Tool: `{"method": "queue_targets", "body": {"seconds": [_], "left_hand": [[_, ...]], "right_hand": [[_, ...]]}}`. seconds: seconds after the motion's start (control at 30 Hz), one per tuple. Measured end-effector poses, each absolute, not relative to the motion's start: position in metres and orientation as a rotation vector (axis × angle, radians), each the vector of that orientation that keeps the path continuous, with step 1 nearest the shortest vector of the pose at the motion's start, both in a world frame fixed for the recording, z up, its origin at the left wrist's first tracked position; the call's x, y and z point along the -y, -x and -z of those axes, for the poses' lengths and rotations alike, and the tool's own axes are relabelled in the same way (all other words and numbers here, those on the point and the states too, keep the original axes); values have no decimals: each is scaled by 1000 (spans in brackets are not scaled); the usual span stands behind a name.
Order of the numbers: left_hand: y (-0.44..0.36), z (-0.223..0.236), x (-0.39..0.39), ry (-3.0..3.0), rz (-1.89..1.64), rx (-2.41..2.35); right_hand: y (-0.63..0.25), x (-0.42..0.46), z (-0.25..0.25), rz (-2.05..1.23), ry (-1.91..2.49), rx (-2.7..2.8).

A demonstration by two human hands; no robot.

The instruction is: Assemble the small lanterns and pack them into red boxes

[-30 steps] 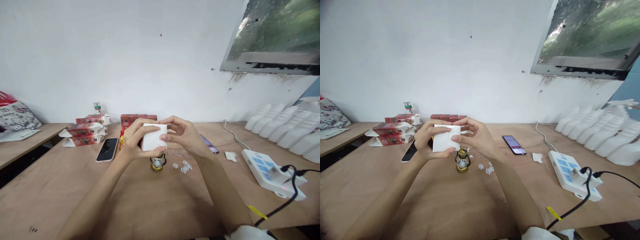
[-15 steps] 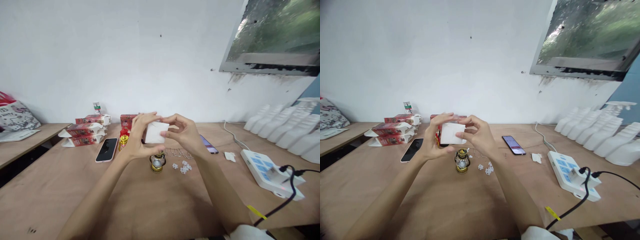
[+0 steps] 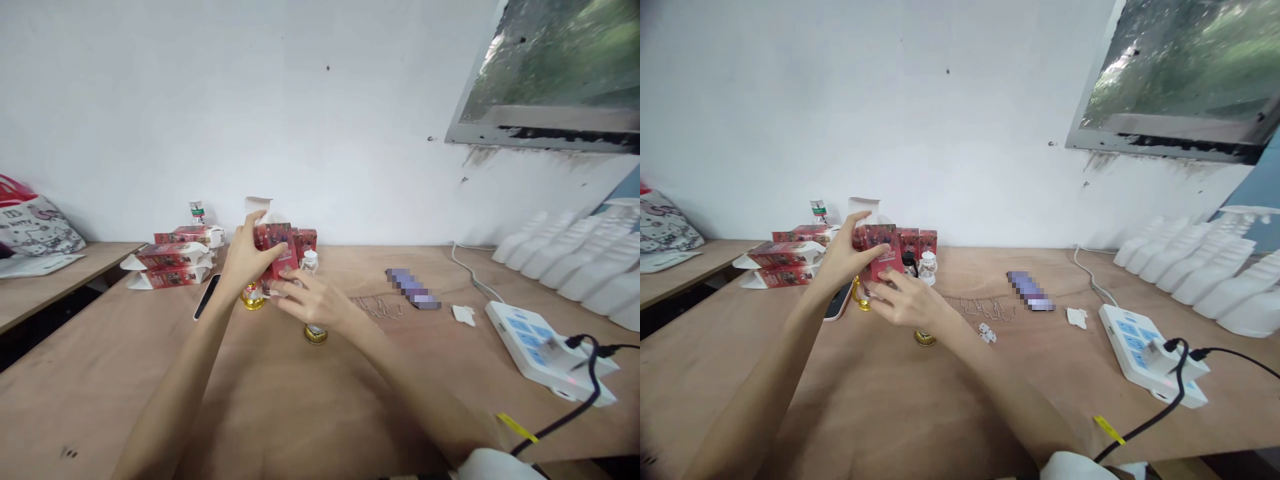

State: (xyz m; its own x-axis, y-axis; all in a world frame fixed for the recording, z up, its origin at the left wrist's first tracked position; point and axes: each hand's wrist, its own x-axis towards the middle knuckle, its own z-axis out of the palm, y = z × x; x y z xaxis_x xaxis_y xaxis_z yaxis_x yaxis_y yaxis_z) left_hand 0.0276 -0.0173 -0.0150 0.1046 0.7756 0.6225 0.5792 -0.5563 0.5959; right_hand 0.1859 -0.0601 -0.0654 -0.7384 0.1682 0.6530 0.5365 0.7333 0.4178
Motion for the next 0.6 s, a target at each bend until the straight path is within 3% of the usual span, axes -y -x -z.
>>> {"method": "queue_targets", "body": {"seconds": [0.17, 0.37, 0.6], "left_hand": [[-24, 16, 14, -2107, -1401, -1389], [-31, 21, 11, -2176, -1543, -1367], [-32, 17, 15, -2264, -1463, -1467]], "right_hand": [[-207, 70, 47, 317, 832, 2354], [-211, 75, 45, -54, 1675, 2625], [-194, 68, 57, -46, 1681, 2848]]}}
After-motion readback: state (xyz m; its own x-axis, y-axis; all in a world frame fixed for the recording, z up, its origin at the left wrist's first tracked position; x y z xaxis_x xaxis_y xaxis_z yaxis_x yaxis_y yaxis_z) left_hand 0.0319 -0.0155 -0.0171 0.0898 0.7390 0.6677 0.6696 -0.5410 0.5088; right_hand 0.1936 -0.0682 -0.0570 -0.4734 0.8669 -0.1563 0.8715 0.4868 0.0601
